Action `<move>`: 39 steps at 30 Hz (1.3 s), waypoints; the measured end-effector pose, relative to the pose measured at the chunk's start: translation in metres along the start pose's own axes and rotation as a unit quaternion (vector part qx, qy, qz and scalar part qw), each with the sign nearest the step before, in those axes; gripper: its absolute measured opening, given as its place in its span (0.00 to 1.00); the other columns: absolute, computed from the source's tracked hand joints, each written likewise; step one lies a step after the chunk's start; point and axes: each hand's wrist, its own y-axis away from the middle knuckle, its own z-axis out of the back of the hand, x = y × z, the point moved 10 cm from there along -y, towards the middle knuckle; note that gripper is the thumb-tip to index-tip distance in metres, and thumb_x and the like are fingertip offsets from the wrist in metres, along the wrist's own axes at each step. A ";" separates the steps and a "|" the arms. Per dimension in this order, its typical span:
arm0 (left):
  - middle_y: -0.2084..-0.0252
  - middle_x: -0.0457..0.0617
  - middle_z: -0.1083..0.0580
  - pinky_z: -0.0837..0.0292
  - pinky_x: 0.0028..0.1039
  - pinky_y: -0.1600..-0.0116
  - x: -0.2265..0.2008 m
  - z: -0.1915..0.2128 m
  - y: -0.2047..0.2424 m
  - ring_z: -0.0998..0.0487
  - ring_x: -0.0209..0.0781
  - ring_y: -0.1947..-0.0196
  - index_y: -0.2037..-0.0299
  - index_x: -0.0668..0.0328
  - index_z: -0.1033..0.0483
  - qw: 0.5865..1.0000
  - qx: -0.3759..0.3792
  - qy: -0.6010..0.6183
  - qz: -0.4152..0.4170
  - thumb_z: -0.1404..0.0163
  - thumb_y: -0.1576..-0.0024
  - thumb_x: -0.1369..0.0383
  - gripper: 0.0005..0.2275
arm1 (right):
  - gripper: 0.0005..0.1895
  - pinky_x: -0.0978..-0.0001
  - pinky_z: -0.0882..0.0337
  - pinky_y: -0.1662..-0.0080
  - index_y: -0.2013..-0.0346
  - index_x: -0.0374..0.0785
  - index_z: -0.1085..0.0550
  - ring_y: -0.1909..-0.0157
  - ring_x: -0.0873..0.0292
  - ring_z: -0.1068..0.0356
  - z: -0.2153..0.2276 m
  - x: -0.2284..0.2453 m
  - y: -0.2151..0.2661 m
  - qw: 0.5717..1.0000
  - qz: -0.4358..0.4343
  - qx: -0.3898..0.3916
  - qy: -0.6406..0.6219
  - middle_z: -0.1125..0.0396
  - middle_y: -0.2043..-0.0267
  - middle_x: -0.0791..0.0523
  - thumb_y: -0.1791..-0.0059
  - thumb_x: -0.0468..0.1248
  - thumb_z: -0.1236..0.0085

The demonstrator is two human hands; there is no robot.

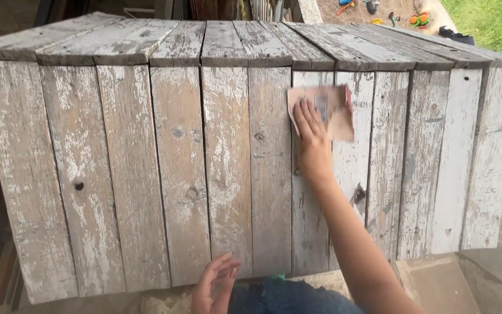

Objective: Sanding the wooden planks of a structure to prepare the surface.

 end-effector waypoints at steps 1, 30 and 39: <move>0.39 0.38 0.20 0.34 0.38 0.29 0.035 -0.016 -0.025 0.23 0.37 0.35 0.36 0.40 0.30 0.993 0.111 0.036 -0.006 0.53 0.43 0.52 0.24 | 0.40 0.50 0.45 0.26 0.31 0.32 0.39 0.25 0.42 0.46 0.003 0.009 0.016 1.000 0.006 0.012 -0.018 0.44 0.28 0.44 0.57 0.09 0.62; 0.50 0.34 0.11 0.21 0.22 0.38 0.002 -0.018 0.038 0.11 0.28 0.48 0.44 0.42 0.20 0.996 -0.064 0.003 -0.059 0.48 0.42 0.63 0.16 | 0.20 0.55 0.33 0.34 0.35 0.31 0.32 0.29 0.46 0.40 0.003 -0.020 -0.045 0.997 0.064 -0.051 0.007 0.38 0.32 0.45 0.43 0.28 0.51; 0.51 0.35 0.11 0.20 0.24 0.40 0.007 -0.020 0.044 0.11 0.30 0.49 0.44 0.44 0.19 0.997 -0.072 0.022 -0.011 0.49 0.41 0.62 0.16 | 0.30 0.47 0.40 0.29 0.32 0.34 0.36 0.28 0.42 0.42 0.003 -0.006 -0.005 0.999 0.013 0.021 -0.032 0.42 0.29 0.46 0.50 0.19 0.53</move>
